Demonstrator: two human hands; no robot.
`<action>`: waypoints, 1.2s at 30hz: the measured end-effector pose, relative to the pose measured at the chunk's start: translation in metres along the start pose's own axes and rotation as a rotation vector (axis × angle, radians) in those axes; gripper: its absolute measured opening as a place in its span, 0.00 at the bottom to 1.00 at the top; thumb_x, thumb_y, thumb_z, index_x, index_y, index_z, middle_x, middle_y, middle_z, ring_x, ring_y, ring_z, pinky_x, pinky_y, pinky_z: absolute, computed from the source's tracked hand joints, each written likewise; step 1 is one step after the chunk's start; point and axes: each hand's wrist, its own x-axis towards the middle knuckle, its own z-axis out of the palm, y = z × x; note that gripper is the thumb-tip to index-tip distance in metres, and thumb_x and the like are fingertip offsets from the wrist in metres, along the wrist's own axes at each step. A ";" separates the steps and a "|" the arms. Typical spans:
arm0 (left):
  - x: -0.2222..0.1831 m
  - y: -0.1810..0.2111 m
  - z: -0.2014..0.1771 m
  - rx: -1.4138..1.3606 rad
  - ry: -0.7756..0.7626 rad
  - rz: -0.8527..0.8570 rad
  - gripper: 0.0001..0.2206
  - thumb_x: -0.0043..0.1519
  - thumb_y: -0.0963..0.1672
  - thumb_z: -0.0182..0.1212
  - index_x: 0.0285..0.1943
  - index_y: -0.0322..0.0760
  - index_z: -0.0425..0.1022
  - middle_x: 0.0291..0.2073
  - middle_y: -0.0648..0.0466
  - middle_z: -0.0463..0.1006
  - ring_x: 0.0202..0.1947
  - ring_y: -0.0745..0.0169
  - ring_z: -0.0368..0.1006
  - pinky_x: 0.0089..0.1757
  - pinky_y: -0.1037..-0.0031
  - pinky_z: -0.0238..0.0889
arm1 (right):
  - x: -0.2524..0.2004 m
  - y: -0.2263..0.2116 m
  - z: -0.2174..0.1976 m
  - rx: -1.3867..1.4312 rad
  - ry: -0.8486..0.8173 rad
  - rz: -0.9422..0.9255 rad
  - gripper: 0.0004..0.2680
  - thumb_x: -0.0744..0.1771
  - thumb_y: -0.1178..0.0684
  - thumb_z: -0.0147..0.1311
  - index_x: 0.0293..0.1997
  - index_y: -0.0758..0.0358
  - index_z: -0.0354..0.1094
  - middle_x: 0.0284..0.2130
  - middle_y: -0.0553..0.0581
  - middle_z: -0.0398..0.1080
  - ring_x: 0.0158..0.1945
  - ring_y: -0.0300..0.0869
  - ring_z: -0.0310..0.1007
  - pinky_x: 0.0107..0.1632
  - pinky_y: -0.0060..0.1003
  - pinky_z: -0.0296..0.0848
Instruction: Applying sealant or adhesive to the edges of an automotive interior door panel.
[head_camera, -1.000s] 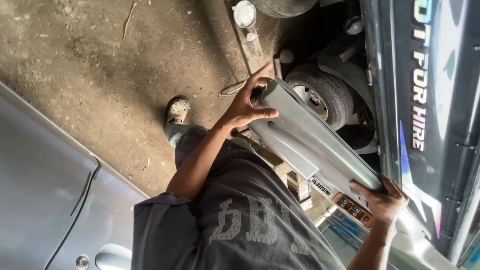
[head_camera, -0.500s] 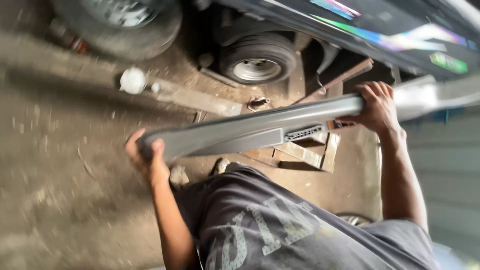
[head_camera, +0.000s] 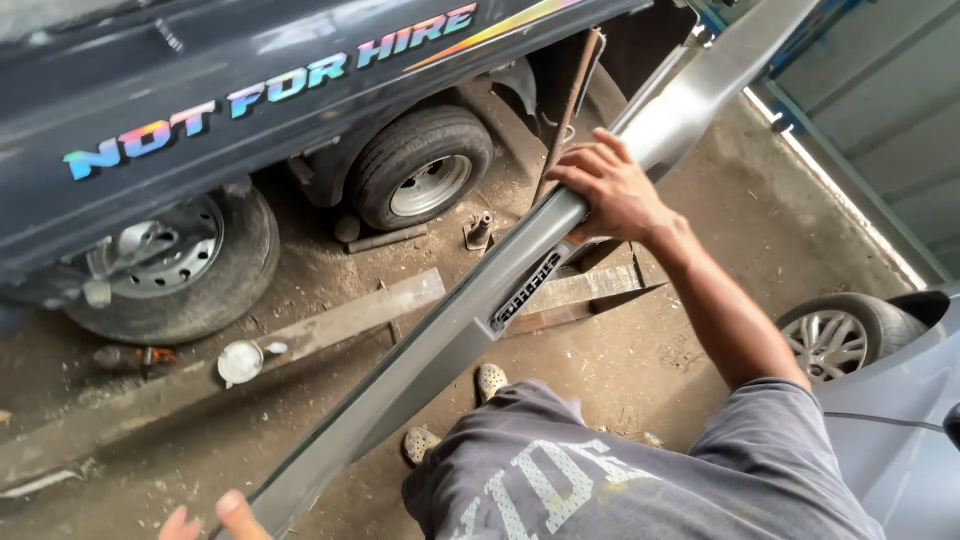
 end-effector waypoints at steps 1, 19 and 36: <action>0.008 0.061 0.004 0.121 -0.177 0.178 0.30 0.66 0.54 0.68 0.63 0.25 0.68 0.48 0.44 0.72 0.51 0.50 0.71 0.52 0.62 0.64 | -0.002 0.001 0.001 0.022 -0.011 -0.007 0.38 0.48 0.41 0.78 0.64 0.49 0.66 0.59 0.54 0.70 0.66 0.46 0.65 0.77 0.56 0.44; -0.027 0.300 0.129 0.255 -1.002 0.693 0.19 0.45 0.52 0.77 0.29 0.34 0.78 0.26 0.51 0.77 0.32 0.50 0.73 0.33 0.60 0.68 | -0.102 -0.027 0.147 2.053 0.630 0.867 0.24 0.70 0.41 0.62 0.62 0.75 0.60 0.51 0.72 0.70 0.56 0.56 0.73 0.62 0.52 0.76; -0.041 0.252 0.098 -0.001 -1.370 0.952 0.24 0.56 0.50 0.71 0.52 0.27 0.73 0.41 0.44 0.79 0.44 0.46 0.75 0.42 0.61 0.70 | -0.074 -0.088 0.066 1.639 0.791 1.178 0.26 0.64 0.38 0.64 0.58 0.72 0.62 0.39 0.63 0.69 0.39 0.50 0.74 0.43 0.48 0.80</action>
